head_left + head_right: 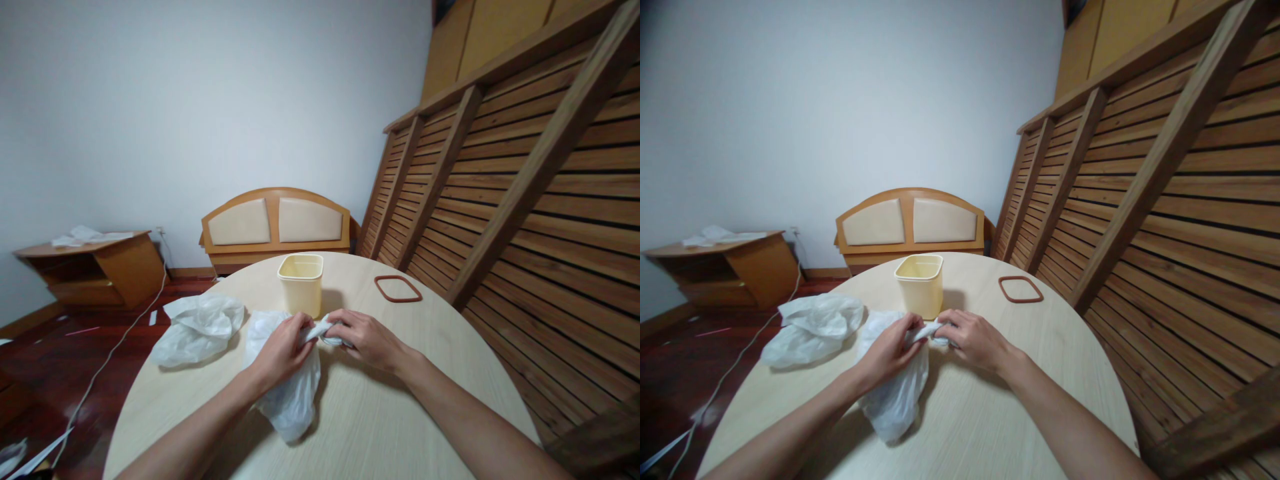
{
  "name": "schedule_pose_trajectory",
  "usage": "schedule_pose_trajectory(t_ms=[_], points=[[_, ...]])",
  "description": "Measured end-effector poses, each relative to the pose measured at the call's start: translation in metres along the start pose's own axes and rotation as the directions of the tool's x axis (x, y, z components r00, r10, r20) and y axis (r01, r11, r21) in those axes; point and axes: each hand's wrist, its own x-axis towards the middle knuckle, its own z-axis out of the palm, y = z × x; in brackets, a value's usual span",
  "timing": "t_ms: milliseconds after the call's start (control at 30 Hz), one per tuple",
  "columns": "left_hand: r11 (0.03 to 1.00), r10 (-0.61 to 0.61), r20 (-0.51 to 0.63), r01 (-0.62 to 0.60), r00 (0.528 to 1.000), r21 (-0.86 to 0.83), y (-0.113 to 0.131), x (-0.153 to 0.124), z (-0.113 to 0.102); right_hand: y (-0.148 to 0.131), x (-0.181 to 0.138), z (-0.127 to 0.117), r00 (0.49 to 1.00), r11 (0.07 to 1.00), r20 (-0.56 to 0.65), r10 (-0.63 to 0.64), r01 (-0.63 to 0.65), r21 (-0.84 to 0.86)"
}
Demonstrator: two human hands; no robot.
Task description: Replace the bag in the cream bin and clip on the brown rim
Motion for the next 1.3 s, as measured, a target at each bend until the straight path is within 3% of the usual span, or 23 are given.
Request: schedule_pose_trajectory(t_ms=[167,333,467,633,967,1133,1300], points=[[0.999,-0.033,-0.05,0.031,0.998,-0.033,-0.007,0.001,0.003,-0.006,0.001,0.001,0.998,0.994,0.026,-0.055,0.057,-0.095],[0.997,0.082,-0.003,-0.082,0.997,0.01,-0.006,0.001,0.003,-0.009,0.004,0.004,0.999,0.997,0.041,-0.027,0.03,-0.065],[0.985,0.161,0.063,-0.164,0.985,0.048,0.003,0.0,0.0,-0.012,0.007,0.004,0.995,0.994,0.043,0.089,-0.092,0.056],[0.99,0.122,0.074,-0.127,0.99,0.065,0.006,-0.001,0.002,-0.017,0.009,0.005,0.975,0.938,0.033,0.221,-0.222,0.266],[0.998,0.056,0.089,-0.057,0.994,0.017,0.008,0.001,0.006,-0.004,0.005,-0.001,0.948,0.809,-0.088,0.306,-0.211,0.549],[0.999,0.032,0.139,-0.026,0.99,-0.046,0.009,0.001,0.008,-0.001,0.003,0.006,0.945,0.861,-0.126,0.301,-0.212,0.462],[0.953,0.005,0.132,0.035,0.991,-0.3,0.005,0.001,0.013,-0.006,0.004,0.008,0.922,0.972,-0.314,0.228,-0.197,0.128]])
